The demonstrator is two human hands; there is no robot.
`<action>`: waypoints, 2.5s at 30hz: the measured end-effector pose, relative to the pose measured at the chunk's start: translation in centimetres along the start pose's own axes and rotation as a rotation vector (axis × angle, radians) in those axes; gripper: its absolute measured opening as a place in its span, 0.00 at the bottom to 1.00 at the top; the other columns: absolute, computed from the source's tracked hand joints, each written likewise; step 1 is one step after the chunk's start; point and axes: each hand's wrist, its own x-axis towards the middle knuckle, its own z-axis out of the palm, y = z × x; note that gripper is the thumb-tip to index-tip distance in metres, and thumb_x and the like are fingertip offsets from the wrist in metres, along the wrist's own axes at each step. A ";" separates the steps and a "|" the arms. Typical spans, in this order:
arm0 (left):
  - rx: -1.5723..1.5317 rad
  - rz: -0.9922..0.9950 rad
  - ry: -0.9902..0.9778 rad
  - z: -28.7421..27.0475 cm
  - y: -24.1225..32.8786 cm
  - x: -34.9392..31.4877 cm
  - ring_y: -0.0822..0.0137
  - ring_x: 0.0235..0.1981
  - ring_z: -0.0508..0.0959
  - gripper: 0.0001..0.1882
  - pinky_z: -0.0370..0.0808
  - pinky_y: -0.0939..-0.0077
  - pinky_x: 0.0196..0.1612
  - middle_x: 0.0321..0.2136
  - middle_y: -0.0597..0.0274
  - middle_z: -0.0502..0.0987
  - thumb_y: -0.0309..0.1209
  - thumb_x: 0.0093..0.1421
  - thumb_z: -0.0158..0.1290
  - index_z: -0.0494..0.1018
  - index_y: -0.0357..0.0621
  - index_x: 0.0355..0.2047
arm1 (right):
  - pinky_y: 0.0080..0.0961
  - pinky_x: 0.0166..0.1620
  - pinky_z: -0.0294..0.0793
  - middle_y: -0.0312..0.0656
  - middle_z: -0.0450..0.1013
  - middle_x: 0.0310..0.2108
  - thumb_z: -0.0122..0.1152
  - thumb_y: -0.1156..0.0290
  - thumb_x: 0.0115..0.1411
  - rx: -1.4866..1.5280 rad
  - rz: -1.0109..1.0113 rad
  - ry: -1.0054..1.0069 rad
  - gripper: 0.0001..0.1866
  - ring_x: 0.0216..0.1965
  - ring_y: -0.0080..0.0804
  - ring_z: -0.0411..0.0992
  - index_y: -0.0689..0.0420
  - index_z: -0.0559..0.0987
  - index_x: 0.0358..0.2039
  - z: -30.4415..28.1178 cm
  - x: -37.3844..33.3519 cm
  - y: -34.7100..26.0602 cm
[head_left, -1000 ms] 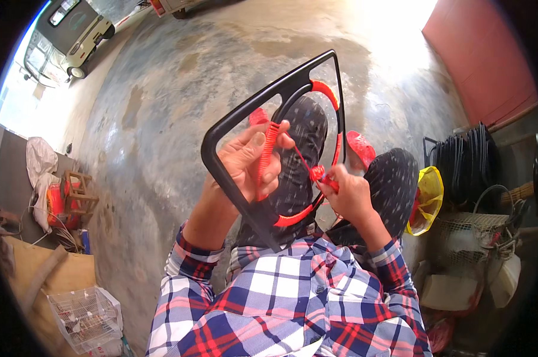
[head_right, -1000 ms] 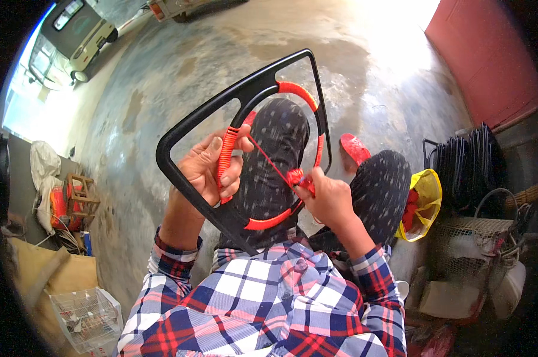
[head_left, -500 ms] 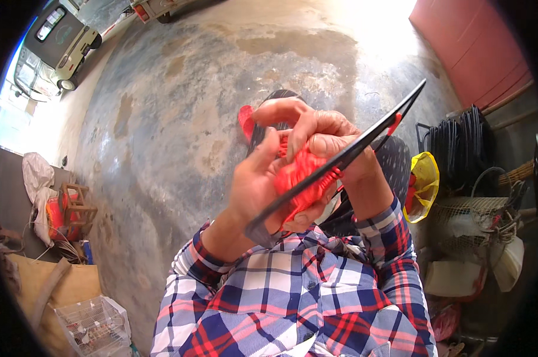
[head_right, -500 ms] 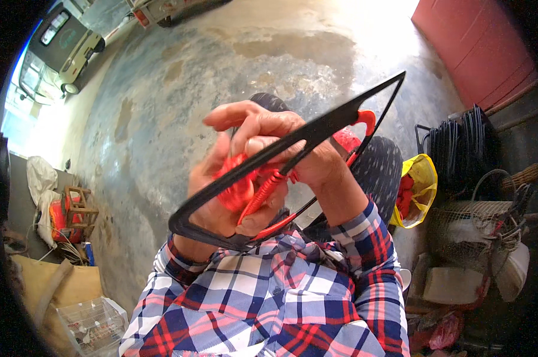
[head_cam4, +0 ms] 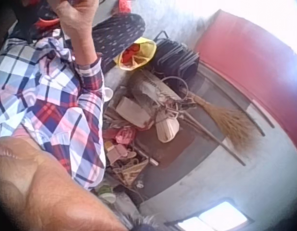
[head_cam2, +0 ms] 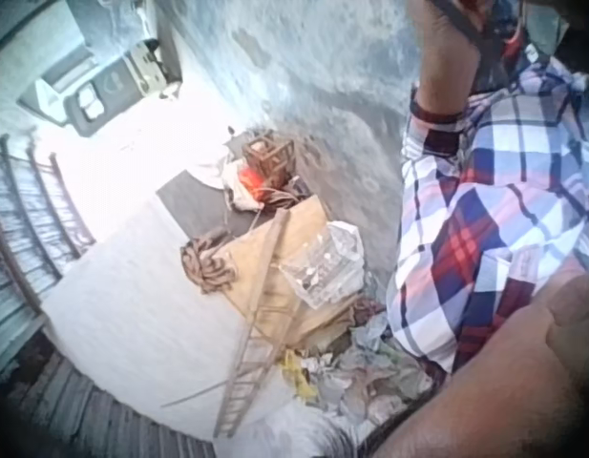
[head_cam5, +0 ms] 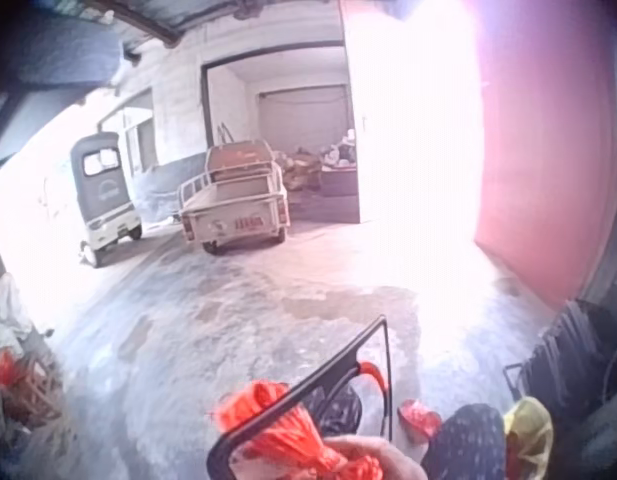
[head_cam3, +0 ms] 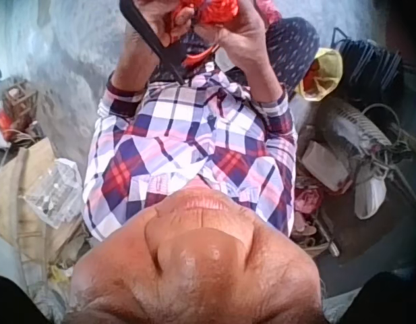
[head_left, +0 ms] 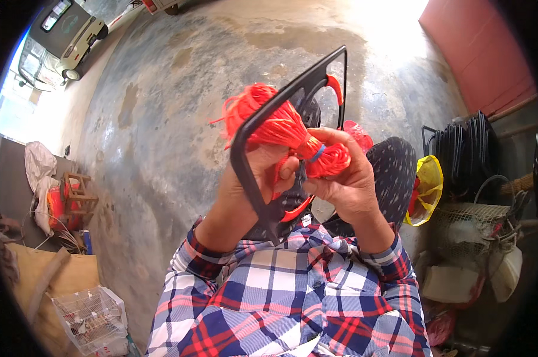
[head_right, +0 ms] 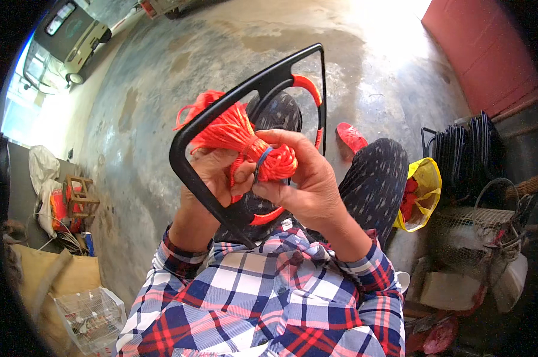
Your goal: Wrapping a black plastic frame with red nylon string.
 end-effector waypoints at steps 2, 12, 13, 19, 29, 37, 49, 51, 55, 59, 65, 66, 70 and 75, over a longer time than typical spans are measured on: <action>0.097 0.033 -0.032 0.4 -0.1 0.0 0.77 0.22 0.73 0.16 0.64 0.86 0.18 0.29 0.63 0.75 0.33 0.57 0.59 0.71 0.44 0.45 | 0.23 0.53 0.70 0.40 0.69 0.51 0.67 0.83 0.50 0.002 -0.080 0.103 0.29 0.49 0.23 0.69 0.60 0.69 0.53 0.3 0.0 -0.1; -0.201 0.043 -0.244 -3.7 1.1 0.4 0.70 0.24 0.70 0.22 0.63 0.82 0.20 0.36 0.57 0.73 0.30 0.59 0.49 0.68 0.45 0.56 | 0.41 0.52 0.70 0.41 0.74 0.45 0.48 0.59 0.67 0.624 -0.254 0.293 0.21 0.43 0.33 0.74 0.59 0.70 0.54 -12.8 0.2 -4.5; -0.203 0.047 -0.246 -4.1 1.1 0.6 0.70 0.24 0.70 0.22 0.63 0.82 0.20 0.36 0.57 0.73 0.30 0.59 0.49 0.68 0.45 0.56 | 0.35 0.43 0.68 0.39 0.73 0.36 0.48 0.56 0.67 0.778 -0.218 0.154 0.21 0.36 0.29 0.71 0.59 0.72 0.51 -15.0 0.1 -4.0; -0.191 0.094 -0.196 -6.2 1.0 1.1 0.70 0.21 0.69 0.15 0.61 0.82 0.18 0.35 0.55 0.73 0.28 0.63 0.49 0.71 0.48 0.51 | 0.25 0.29 0.62 0.32 0.67 0.25 0.47 0.57 0.67 0.753 0.000 -0.103 0.17 0.21 0.21 0.62 0.59 0.73 0.44 -17.3 -1.9 2.2; -0.029 -0.045 -0.293 -2.9 2.0 1.3 0.73 0.16 0.70 0.20 0.63 0.83 0.15 0.43 0.50 0.76 0.37 0.68 0.44 0.67 0.38 0.54 | 0.16 0.32 0.68 0.29 0.71 0.26 0.66 0.68 0.56 -0.741 0.312 0.130 0.13 0.28 0.15 0.66 0.62 0.75 0.36 -6.6 0.2 6.1; -0.138 -0.233 -0.445 0.6 0.5 -0.5 0.67 0.19 0.71 0.29 0.61 0.81 0.15 0.35 0.46 0.74 0.50 0.67 0.39 0.68 0.39 0.54 | 0.15 0.39 0.73 0.33 0.73 0.37 0.63 0.69 0.58 0.429 0.155 0.076 0.12 0.37 0.20 0.72 0.61 0.75 0.39 -2.5 6.3 0.3; -0.201 -0.043 -0.264 -0.9 0.3 -0.4 0.71 0.23 0.72 0.24 0.63 0.81 0.17 0.32 0.59 0.75 0.38 0.60 0.53 0.66 0.41 0.54 | 0.22 0.47 0.69 0.35 0.72 0.44 0.70 0.69 0.51 -0.031 0.041 -0.025 0.29 0.43 0.22 0.69 0.61 0.71 0.53 -4.9 3.4 0.9; -0.113 0.020 -0.168 -1.7 0.3 0.3 0.74 0.26 0.71 0.25 0.64 0.84 0.20 0.33 0.65 0.75 0.32 0.58 0.57 0.66 0.44 0.55 | 0.25 0.48 0.69 0.41 0.72 0.48 0.74 0.73 0.44 -0.020 0.074 -0.094 0.37 0.47 0.28 0.71 0.63 0.68 0.55 -4.6 1.3 0.6; -0.074 0.001 -0.165 -1.2 0.3 0.4 0.75 0.24 0.72 0.27 0.64 0.85 0.20 0.34 0.65 0.75 0.30 0.54 0.61 0.66 0.44 0.55 | 0.30 0.48 0.70 0.41 0.71 0.46 0.71 0.75 0.46 0.180 0.128 0.060 0.37 0.44 0.30 0.71 0.61 0.66 0.57 -1.4 1.1 0.3; -0.020 0.011 -0.307 -1.0 -0.4 1.1 0.76 0.22 0.71 0.26 0.62 0.88 0.17 0.36 0.61 0.76 0.29 0.56 0.59 0.66 0.44 0.55 | 0.28 0.53 0.69 0.41 0.70 0.48 0.63 0.79 0.54 0.209 -0.055 0.105 0.27 0.50 0.29 0.69 0.58 0.67 0.54 -1.4 1.8 -1.3; -0.078 0.041 -0.211 -1.9 1.2 0.3 0.73 0.23 0.69 0.26 0.62 0.84 0.19 0.36 0.59 0.73 0.31 0.59 0.49 0.64 0.43 0.58 | 0.46 0.58 0.67 0.49 0.69 0.54 0.49 0.66 0.66 0.698 -0.321 0.058 0.20 0.55 0.42 0.68 0.60 0.68 0.55 -9.6 2.0 -4.3; -0.118 0.039 -0.263 -2.3 1.3 0.7 0.73 0.24 0.69 0.27 0.62 0.84 0.20 0.36 0.58 0.72 0.31 0.58 0.47 0.64 0.43 0.59 | 0.49 0.60 0.63 0.48 0.69 0.55 0.51 0.65 0.64 0.801 -0.375 -0.006 0.20 0.56 0.41 0.67 0.60 0.69 0.55 -12.3 2.1 -4.9; -0.134 0.079 -0.257 -4.5 1.6 0.9 0.72 0.24 0.68 0.28 0.63 0.84 0.21 0.38 0.56 0.72 0.33 0.58 0.47 0.63 0.42 0.60 | 0.46 0.61 0.62 0.48 0.70 0.53 0.51 0.62 0.64 0.762 -0.308 0.029 0.20 0.56 0.43 0.67 0.60 0.72 0.52 -16.2 -0.2 -4.8; -0.109 0.131 -0.179 -5.2 1.8 0.8 0.72 0.22 0.68 0.20 0.63 0.82 0.19 0.36 0.53 0.72 0.35 0.61 0.45 0.68 0.40 0.52 | 0.37 0.51 0.70 0.46 0.74 0.45 0.54 0.65 0.62 0.626 -0.038 0.150 0.15 0.46 0.37 0.72 0.59 0.73 0.47 -16.4 -2.6 0.6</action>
